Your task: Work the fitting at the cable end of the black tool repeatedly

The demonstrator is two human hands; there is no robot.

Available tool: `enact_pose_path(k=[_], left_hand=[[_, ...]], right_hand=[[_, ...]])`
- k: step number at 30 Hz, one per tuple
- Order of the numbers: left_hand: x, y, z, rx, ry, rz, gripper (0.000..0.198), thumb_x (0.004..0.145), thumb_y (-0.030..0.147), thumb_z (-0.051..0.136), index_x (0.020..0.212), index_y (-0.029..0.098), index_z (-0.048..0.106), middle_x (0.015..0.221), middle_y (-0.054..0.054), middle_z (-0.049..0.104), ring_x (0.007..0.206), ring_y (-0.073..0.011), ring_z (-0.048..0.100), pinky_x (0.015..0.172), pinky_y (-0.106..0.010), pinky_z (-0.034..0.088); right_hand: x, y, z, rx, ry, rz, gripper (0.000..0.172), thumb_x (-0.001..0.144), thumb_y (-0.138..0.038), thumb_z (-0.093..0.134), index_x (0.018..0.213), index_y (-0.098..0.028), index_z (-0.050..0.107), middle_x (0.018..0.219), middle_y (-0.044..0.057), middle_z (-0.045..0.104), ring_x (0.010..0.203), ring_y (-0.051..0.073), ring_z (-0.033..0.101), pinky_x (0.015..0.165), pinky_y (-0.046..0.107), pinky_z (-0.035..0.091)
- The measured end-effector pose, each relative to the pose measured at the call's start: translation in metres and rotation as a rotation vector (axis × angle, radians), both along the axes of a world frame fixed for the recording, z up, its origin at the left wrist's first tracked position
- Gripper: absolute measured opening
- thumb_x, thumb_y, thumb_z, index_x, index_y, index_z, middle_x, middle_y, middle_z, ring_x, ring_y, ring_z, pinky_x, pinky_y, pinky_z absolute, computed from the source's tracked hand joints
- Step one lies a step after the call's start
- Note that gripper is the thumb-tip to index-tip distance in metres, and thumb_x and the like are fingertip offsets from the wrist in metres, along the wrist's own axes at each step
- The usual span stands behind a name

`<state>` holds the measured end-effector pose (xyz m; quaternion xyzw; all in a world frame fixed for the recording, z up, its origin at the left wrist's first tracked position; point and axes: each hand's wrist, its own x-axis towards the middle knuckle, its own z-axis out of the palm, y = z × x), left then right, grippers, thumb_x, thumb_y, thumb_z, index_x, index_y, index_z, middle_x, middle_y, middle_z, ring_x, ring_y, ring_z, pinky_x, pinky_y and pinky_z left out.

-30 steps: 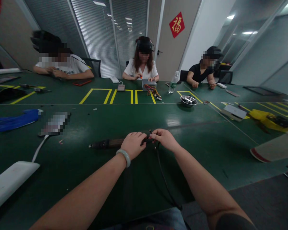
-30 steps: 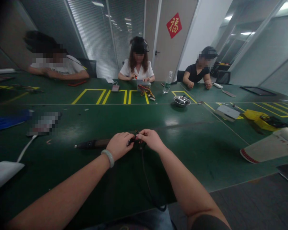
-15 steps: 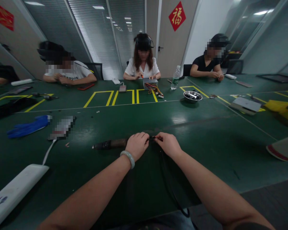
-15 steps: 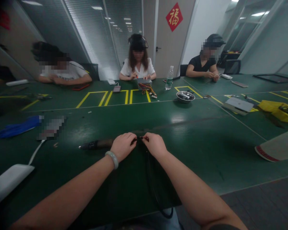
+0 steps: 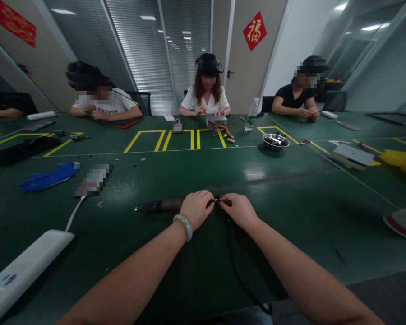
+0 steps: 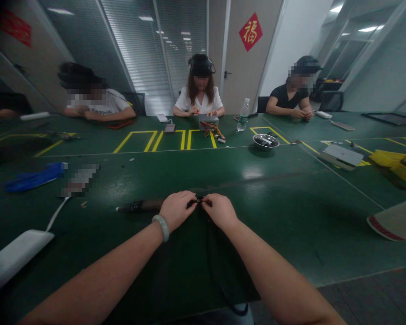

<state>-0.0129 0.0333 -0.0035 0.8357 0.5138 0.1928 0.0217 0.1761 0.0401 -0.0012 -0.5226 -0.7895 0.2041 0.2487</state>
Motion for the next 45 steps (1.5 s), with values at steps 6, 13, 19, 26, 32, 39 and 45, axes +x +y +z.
enact_pose_path(k=[6, 13, 19, 26, 32, 39, 45], left_hand=[[-0.001, 0.000, 0.000, -0.004, -0.013, -0.009, 0.014, 0.089, 0.028, 0.054, 0.099, 0.023, 0.061, 0.102, -0.003, 0.066, 0.094, -0.0203, 0.061, 0.082, -0.035, 0.045], [-0.001, 0.001, -0.003, -0.006, -0.021, 0.014, 0.015, 0.088, 0.027, 0.056, 0.101, 0.023, 0.061, 0.105, -0.004, 0.066, 0.097, -0.0215, 0.061, 0.083, -0.036, 0.045], [-0.001, 0.001, -0.006, -0.001, -0.045, -0.007, 0.012, 0.087, 0.022, 0.056, 0.098, 0.020, 0.061, 0.104, -0.004, 0.066, 0.097, -0.0214, 0.061, 0.086, -0.036, 0.045], [-0.001, 0.002, -0.005, -0.026, -0.048, -0.002, 0.013, 0.086, 0.021, 0.058, 0.098, 0.021, 0.059, 0.099, -0.003, 0.066, 0.095, -0.0202, 0.062, 0.087, -0.035, 0.045], [0.001, 0.000, 0.002, -0.038, -0.070, 0.038, 0.022, 0.084, 0.018, 0.059, 0.104, 0.022, 0.051, 0.093, -0.001, 0.066, 0.086, -0.0195, 0.064, 0.080, -0.033, 0.047], [-0.001, -0.003, 0.004, -0.030, -0.084, 0.028, 0.025, 0.084, 0.020, 0.059, 0.108, 0.021, 0.051, 0.097, -0.003, 0.067, 0.092, -0.0202, 0.064, 0.089, -0.037, 0.046], [-0.008, -0.008, 0.006, 0.107, -0.136, -0.104, 0.034, 0.086, 0.021, 0.054, 0.120, 0.019, 0.051, 0.122, -0.006, 0.061, 0.124, -0.0195, 0.049, 0.115, -0.041, 0.024]], right_hand=[[-0.003, -0.003, 0.000, 0.035, -0.011, -0.016, 0.019, 0.084, -0.026, 0.057, 0.096, -0.024, 0.071, 0.092, 0.002, 0.071, 0.082, 0.016, 0.064, 0.077, 0.028, 0.048], [-0.009, -0.004, -0.002, 0.053, -0.077, -0.030, 0.019, 0.087, -0.027, 0.053, 0.097, -0.024, 0.069, 0.093, 0.001, 0.070, 0.084, 0.017, 0.064, 0.077, 0.028, 0.046], [-0.013, -0.005, -0.002, 0.224, -0.306, 0.023, 0.022, 0.093, -0.025, 0.046, 0.096, -0.021, 0.068, 0.093, 0.005, 0.068, 0.085, 0.018, 0.061, 0.080, 0.030, 0.043], [-0.009, 0.001, -0.004, 0.338, -0.465, 0.122, 0.023, 0.095, -0.025, 0.045, 0.106, -0.021, 0.065, 0.093, 0.005, 0.065, 0.085, 0.016, 0.059, 0.079, 0.027, 0.043], [-0.011, 0.005, -0.001, 0.449, -0.559, 0.163, 0.022, 0.095, -0.023, 0.044, 0.097, -0.020, 0.066, 0.096, 0.007, 0.064, 0.090, 0.018, 0.058, 0.078, 0.027, 0.046], [-0.010, 0.015, -0.009, 0.433, -0.541, 0.232, 0.019, 0.093, -0.015, 0.045, 0.105, -0.016, 0.059, 0.112, 0.009, 0.064, 0.106, 0.019, 0.058, 0.090, 0.032, 0.046], [-0.014, 0.021, 0.001, 0.387, -0.601, 0.283, 0.015, 0.090, -0.016, 0.049, 0.102, -0.015, 0.058, 0.099, 0.008, 0.065, 0.093, 0.019, 0.059, 0.086, 0.032, 0.044]])
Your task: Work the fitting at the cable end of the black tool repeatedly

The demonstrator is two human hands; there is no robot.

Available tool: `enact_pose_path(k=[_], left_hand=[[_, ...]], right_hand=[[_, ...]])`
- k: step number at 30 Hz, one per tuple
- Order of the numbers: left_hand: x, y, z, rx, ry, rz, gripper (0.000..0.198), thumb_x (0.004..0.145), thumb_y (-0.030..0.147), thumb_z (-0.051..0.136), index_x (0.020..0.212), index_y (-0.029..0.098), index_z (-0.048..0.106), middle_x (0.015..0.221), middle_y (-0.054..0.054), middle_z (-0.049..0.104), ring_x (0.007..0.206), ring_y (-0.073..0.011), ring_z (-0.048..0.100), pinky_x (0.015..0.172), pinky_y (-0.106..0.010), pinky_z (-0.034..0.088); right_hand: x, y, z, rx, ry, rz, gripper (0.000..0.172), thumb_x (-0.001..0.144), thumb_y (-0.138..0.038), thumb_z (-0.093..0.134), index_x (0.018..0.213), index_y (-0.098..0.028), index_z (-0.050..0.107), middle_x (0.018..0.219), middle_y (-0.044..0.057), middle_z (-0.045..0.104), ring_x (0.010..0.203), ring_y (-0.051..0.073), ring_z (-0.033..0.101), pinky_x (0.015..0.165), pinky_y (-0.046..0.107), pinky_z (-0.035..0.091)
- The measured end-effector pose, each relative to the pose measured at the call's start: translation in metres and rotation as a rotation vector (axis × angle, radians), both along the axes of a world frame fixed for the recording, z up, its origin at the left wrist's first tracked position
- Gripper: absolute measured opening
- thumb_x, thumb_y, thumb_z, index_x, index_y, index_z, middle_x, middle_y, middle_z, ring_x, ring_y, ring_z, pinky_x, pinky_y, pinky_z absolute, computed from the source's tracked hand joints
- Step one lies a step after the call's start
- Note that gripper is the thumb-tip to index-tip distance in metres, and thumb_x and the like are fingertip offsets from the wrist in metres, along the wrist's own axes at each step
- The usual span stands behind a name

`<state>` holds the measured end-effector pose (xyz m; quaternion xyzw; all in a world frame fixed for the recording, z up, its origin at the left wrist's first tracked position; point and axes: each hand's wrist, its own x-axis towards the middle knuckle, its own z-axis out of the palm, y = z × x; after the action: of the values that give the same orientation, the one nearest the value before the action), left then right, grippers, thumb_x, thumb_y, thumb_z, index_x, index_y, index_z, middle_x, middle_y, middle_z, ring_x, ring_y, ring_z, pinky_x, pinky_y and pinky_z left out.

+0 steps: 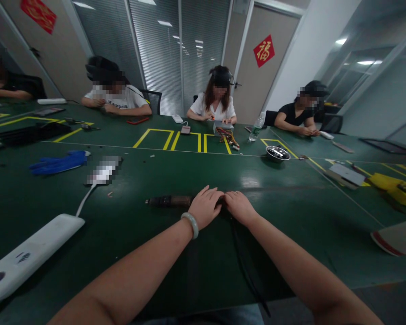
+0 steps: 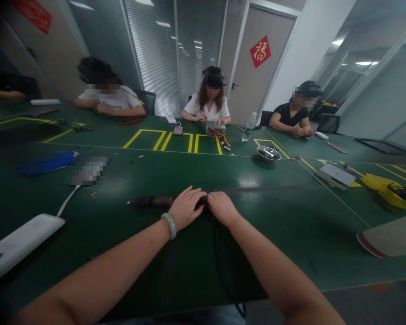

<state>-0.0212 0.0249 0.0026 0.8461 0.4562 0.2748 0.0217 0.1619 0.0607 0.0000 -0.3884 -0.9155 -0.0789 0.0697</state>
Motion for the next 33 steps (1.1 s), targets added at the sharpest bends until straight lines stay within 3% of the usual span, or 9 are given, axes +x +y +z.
enact_pose_path(k=[5, 8, 13, 17, 22, 26, 28, 31, 33], left_hand=[[-0.011, -0.007, 0.009, 0.049, -0.066, -0.055, 0.032, 0.089, 0.018, 0.046, 0.121, 0.021, 0.052, 0.125, -0.004, 0.060, 0.125, -0.0176, 0.048, 0.116, -0.042, 0.024], [-0.014, -0.007, 0.009, 0.026, -0.077, -0.067, 0.034, 0.089, 0.020, 0.047, 0.123, 0.021, 0.051, 0.127, -0.004, 0.059, 0.126, -0.0173, 0.048, 0.115, -0.043, 0.024], [-0.013, -0.003, -0.001, -0.061, -0.042, -0.049, 0.041, 0.089, 0.026, 0.048, 0.130, 0.022, 0.047, 0.134, -0.004, 0.054, 0.130, -0.0184, 0.043, 0.116, -0.042, 0.023], [-0.014, -0.001, -0.005, -0.130, -0.011, -0.018, 0.046, 0.091, 0.033, 0.046, 0.135, 0.021, 0.042, 0.139, -0.005, 0.049, 0.134, -0.0201, 0.038, 0.115, -0.043, 0.022], [-0.017, 0.000, -0.011, -0.231, 0.048, 0.085, 0.057, 0.092, 0.047, 0.040, 0.142, 0.020, 0.035, 0.149, -0.008, 0.036, 0.141, -0.0253, 0.024, 0.115, -0.047, 0.020], [-0.018, 0.001, -0.024, -0.307, 0.083, 0.153, 0.065, 0.093, 0.056, 0.029, 0.146, 0.017, 0.030, 0.154, -0.010, 0.024, 0.143, -0.0299, 0.014, 0.115, -0.052, 0.019], [-0.019, 0.002, -0.029, -0.312, 0.083, 0.160, 0.065, 0.094, 0.056, 0.025, 0.146, 0.017, 0.030, 0.154, -0.009, 0.023, 0.143, -0.0302, 0.013, 0.115, -0.052, 0.018], [-0.020, 0.003, -0.032, -0.305, 0.078, 0.158, 0.064, 0.095, 0.055, 0.023, 0.146, 0.018, 0.030, 0.155, -0.009, 0.023, 0.143, -0.0301, 0.013, 0.115, -0.052, 0.019], [-0.020, 0.003, -0.032, -0.301, 0.077, 0.157, 0.062, 0.095, 0.053, 0.022, 0.146, 0.018, 0.030, 0.154, -0.009, 0.023, 0.143, -0.0298, 0.014, 0.114, -0.053, 0.019]], right_hand=[[0.034, 0.011, 0.011, -0.004, -0.013, -0.120, 0.022, 0.095, -0.023, 0.038, 0.097, -0.016, 0.059, 0.095, 0.007, 0.064, 0.093, 0.019, 0.058, 0.088, 0.031, 0.041], [0.088, 0.003, 0.018, -0.025, -0.012, -0.389, 0.023, 0.094, -0.028, 0.038, 0.094, -0.020, 0.060, 0.096, 0.008, 0.065, 0.094, 0.020, 0.060, 0.086, 0.030, 0.042], [0.190, -0.060, 0.013, -0.080, -0.005, -0.851, 0.032, 0.092, -0.040, 0.035, 0.091, -0.022, 0.061, 0.091, 0.010, 0.066, 0.080, 0.026, 0.064, 0.061, 0.033, 0.045], [0.230, -0.114, -0.004, -0.208, 0.045, -1.202, 0.043, 0.089, -0.054, 0.032, 0.099, -0.024, 0.062, 0.097, 0.011, 0.067, 0.080, 0.029, 0.065, 0.060, 0.037, 0.046], [0.233, -0.138, -0.008, -0.300, 0.073, -1.382, 0.052, 0.086, -0.058, 0.028, 0.091, -0.022, 0.064, 0.098, 0.017, 0.067, 0.083, 0.034, 0.066, 0.059, 0.043, 0.048], [0.232, -0.128, 0.000, -0.358, 0.077, -1.407, 0.050, 0.081, -0.064, 0.032, 0.086, -0.026, 0.064, 0.091, 0.020, 0.066, 0.079, 0.036, 0.066, 0.059, 0.049, 0.049], [0.220, -0.115, 0.008, -0.275, 0.065, -1.377, 0.055, 0.075, -0.071, 0.035, 0.097, -0.030, 0.065, 0.090, 0.022, 0.065, 0.083, 0.039, 0.065, 0.063, 0.053, 0.049], [0.166, -0.090, 0.027, -0.048, 0.106, -1.153, 0.075, 0.076, -0.075, 0.031, 0.126, -0.024, 0.053, 0.114, 0.022, 0.060, 0.107, 0.041, 0.058, 0.084, 0.057, 0.048], [0.110, -0.072, 0.039, 0.029, 0.203, -0.858, 0.075, 0.084, -0.068, 0.028, 0.141, -0.020, 0.038, 0.139, 0.017, 0.045, 0.129, 0.035, 0.042, 0.103, 0.052, 0.038]])
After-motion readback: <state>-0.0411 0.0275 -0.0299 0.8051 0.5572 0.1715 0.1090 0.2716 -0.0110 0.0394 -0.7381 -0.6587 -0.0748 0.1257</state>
